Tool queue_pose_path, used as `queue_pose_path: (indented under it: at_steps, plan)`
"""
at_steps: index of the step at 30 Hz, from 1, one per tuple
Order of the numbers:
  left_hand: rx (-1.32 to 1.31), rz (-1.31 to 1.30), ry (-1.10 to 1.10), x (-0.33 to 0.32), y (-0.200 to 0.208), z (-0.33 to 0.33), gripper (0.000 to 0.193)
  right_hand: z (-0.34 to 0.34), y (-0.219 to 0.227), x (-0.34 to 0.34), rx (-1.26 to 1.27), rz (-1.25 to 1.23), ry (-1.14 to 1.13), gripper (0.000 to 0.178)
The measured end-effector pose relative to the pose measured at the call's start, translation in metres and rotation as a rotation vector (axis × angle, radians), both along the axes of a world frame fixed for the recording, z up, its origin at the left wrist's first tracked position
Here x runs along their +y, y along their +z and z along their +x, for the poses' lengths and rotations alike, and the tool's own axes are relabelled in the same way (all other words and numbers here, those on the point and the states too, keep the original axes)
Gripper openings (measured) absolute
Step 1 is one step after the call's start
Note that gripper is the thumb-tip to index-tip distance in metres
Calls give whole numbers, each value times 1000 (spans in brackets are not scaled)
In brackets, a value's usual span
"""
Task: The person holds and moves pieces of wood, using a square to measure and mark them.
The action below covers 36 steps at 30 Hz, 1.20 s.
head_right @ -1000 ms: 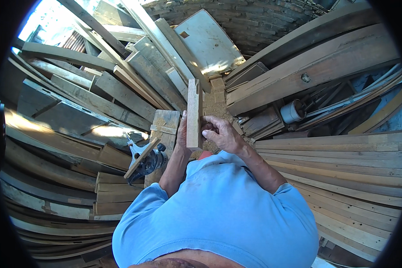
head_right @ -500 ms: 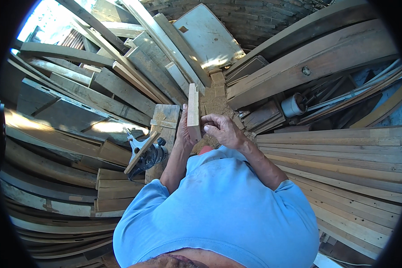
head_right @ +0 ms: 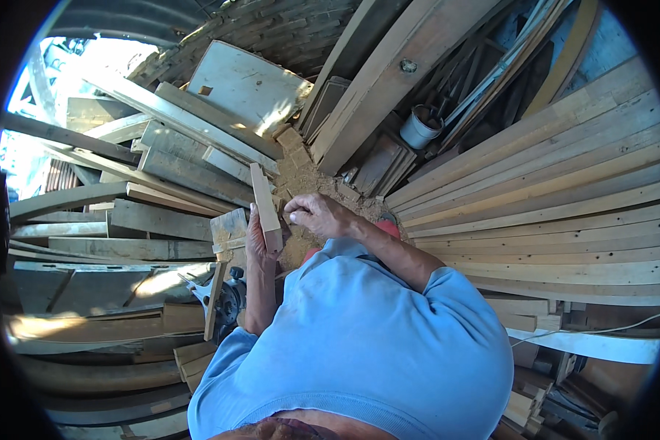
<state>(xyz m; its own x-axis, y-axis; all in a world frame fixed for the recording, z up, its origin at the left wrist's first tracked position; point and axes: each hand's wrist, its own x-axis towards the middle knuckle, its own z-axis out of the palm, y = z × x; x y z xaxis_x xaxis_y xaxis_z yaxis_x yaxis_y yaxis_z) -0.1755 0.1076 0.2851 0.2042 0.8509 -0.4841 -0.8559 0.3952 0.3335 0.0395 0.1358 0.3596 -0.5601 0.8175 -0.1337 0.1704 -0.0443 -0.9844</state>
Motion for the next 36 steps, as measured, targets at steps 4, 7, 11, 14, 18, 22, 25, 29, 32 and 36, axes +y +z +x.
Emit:
queue_pose_path:
  at_steps: [4, 7, 11, 14, 18, 22, 25, 29, 32, 36]
  plan:
    - [176, 10, 19, 6, 4, 11, 41, 22, -11, 0, 10, -63, -103, 34]
    - [442, 224, 3, 10, 22, 28, 54, 35, -13, 0, 27, -127, -143, 41]
    - [677, 367, -24, 17, 32, 37, 79, 34, -16, -1, 138, -221, -188, 50]
    - [741, 421, -56, 17, 53, 50, 81, 24, -9, -2, 386, -303, -151, 55]
    - [803, 484, -7, 14, 48, 50, 77, 17, -31, 3, 94, -21, -140, 67]
    - [831, 464, -42, 12, 35, 44, 76, 12, -37, -1, 36, 42, -187, 61]
    - [744, 415, -66, 6, 32, 39, 74, 11, -42, -4, 93, -45, -175, 48]
    - [322, 354, -79, 7, 25, 36, 62, 9, -70, -5, 345, -293, -146, 42]
    - [189, 154, -55, 9, 12, 21, 56, 5, -60, -16, 488, -365, -150, 41]
    - [246, 99, -78, 15, 16, 17, 62, 9, -54, -21, 367, -342, -95, 36]
